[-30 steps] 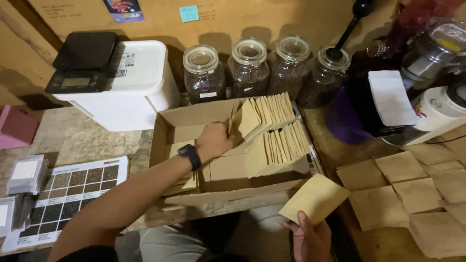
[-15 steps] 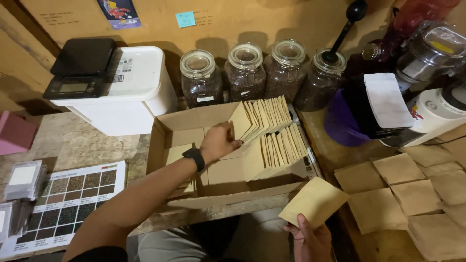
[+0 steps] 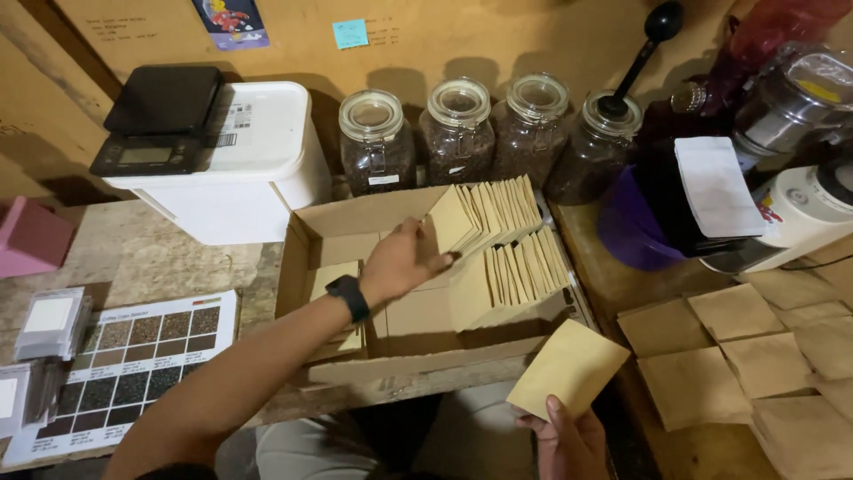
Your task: Organizing paper coffee filters into a cardboard box and moving small paper bags on a workspace.
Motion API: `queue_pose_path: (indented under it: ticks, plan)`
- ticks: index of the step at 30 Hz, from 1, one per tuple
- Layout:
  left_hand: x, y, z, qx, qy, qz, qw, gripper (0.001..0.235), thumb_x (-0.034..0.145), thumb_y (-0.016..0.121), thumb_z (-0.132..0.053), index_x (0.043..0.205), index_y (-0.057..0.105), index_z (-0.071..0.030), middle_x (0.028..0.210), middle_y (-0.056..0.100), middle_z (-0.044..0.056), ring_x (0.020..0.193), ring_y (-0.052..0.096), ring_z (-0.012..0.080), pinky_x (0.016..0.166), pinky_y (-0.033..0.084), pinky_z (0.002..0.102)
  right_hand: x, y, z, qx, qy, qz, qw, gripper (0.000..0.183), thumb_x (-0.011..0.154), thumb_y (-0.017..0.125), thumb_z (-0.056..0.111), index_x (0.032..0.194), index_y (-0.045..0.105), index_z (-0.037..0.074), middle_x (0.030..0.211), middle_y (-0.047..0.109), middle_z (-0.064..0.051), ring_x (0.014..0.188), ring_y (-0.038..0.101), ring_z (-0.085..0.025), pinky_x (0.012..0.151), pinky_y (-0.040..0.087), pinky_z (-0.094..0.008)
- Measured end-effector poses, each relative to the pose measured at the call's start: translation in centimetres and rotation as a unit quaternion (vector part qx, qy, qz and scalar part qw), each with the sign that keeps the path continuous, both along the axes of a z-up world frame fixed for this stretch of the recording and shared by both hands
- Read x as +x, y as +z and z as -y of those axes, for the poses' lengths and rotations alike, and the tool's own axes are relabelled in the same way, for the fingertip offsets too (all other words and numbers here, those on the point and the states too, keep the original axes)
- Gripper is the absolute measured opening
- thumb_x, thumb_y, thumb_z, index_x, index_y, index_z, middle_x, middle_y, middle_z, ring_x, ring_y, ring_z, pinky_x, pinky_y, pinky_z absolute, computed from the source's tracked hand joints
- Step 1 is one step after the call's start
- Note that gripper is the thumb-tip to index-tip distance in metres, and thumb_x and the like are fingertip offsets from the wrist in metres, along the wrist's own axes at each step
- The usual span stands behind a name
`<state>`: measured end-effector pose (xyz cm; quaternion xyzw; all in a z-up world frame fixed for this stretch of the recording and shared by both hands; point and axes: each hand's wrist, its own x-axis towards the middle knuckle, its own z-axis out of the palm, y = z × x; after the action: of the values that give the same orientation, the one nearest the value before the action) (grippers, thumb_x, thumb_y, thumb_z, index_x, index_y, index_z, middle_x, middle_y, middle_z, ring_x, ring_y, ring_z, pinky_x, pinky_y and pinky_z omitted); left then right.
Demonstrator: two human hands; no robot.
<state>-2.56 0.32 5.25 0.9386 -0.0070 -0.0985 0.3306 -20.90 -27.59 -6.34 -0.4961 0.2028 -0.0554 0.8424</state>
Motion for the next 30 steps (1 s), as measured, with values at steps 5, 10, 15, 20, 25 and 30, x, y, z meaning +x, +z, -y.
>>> queue_pose_path:
  ticks: [5, 10, 15, 20, 25, 30]
  plan:
    - [-5.7, 3.1, 1.5, -0.162, -0.117, 0.094, 0.975, 0.038, 0.094, 0.05, -0.056, 0.093, 0.056, -0.018, 0.076, 0.058, -0.004, 0.064, 0.054, 0.0109, 0.057, 0.047, 0.027, 0.3, -0.3, -1.7, -0.043, 0.0, -0.014, 0.999, 0.04, 0.085, 0.064, 0.007, 0.119, 0.062, -0.013, 0.099, 0.068, -0.028, 0.069, 0.063, -0.041, 0.053, 0.048, -0.045]
    - [-11.2, 5.9, 2.3, -0.189, -0.289, 0.023, 0.938, 0.038, 0.098, 0.054, -0.049, 0.092, 0.062, -0.012, 0.08, 0.063, 0.003, 0.067, 0.056, 0.0156, 0.059, 0.042, 0.03, 0.9, 2.2, -3.6, -0.148, 0.144, 0.1, 0.973, 0.031, 0.082, 0.075, 0.017, 0.095, 0.074, -0.01, 0.059, 0.072, -0.016, 0.046, 0.064, -0.02, 0.045, 0.053, -0.034]
    - [-12.0, 3.3, -0.2, -0.176, -0.246, 0.07, 0.951, 0.027, 0.1, 0.058, -0.029, 0.083, 0.069, -0.011, 0.063, 0.065, 0.002, 0.05, 0.061, 0.0154, 0.046, 0.046, 0.029, 2.2, 4.9, -3.5, -0.277, 0.186, 0.059, 0.941, 0.032, 0.077, 0.077, 0.016, 0.103, 0.078, -0.003, 0.069, 0.08, -0.013, 0.055, 0.07, -0.018, 0.054, 0.058, -0.031]
    - [-10.2, 5.1, -2.4, -0.199, -0.143, 0.145, 0.959, 0.03, 0.098, 0.057, -0.016, 0.068, 0.061, -0.012, 0.057, 0.065, -0.001, 0.043, 0.058, 0.0092, 0.041, 0.046, 0.025, 3.6, 10.7, -2.8, -0.502, -0.006, 0.138, 0.853, 0.013, 0.095, 0.064, 0.01, 0.101, 0.074, 0.006, 0.093, 0.078, -0.009, 0.084, 0.074, -0.019, 0.081, 0.058, -0.031]
    - [-6.6, 0.9, -1.1, -0.043, -0.104, 0.16, 0.981, 0.022, 0.09, 0.063, -0.014, 0.073, 0.05, -0.007, 0.067, 0.057, 0.011, 0.053, 0.054, 0.0257, 0.052, 0.045, 0.041, 7.2, 8.8, 0.5, -0.646, -0.105, 0.239, 0.717, 0.015, 0.106, 0.067, 0.007, 0.119, 0.07, 0.0, 0.117, 0.073, -0.016, 0.105, 0.071, -0.031, 0.09, 0.056, -0.04]
    - [-4.9, -2.7, 1.6, -0.062, -0.166, 0.162, 0.971, 0.022, 0.095, 0.05, -0.019, 0.093, 0.065, -0.002, 0.098, 0.069, 0.021, 0.091, 0.067, 0.0403, 0.073, 0.054, 0.055, 8.1, 11.3, -1.5, -0.465, 0.004, 0.022, 0.885, 0.043, 0.092, 0.065, 0.025, 0.129, 0.067, 0.003, 0.127, 0.071, -0.018, 0.114, 0.07, -0.03, 0.096, 0.056, -0.04]
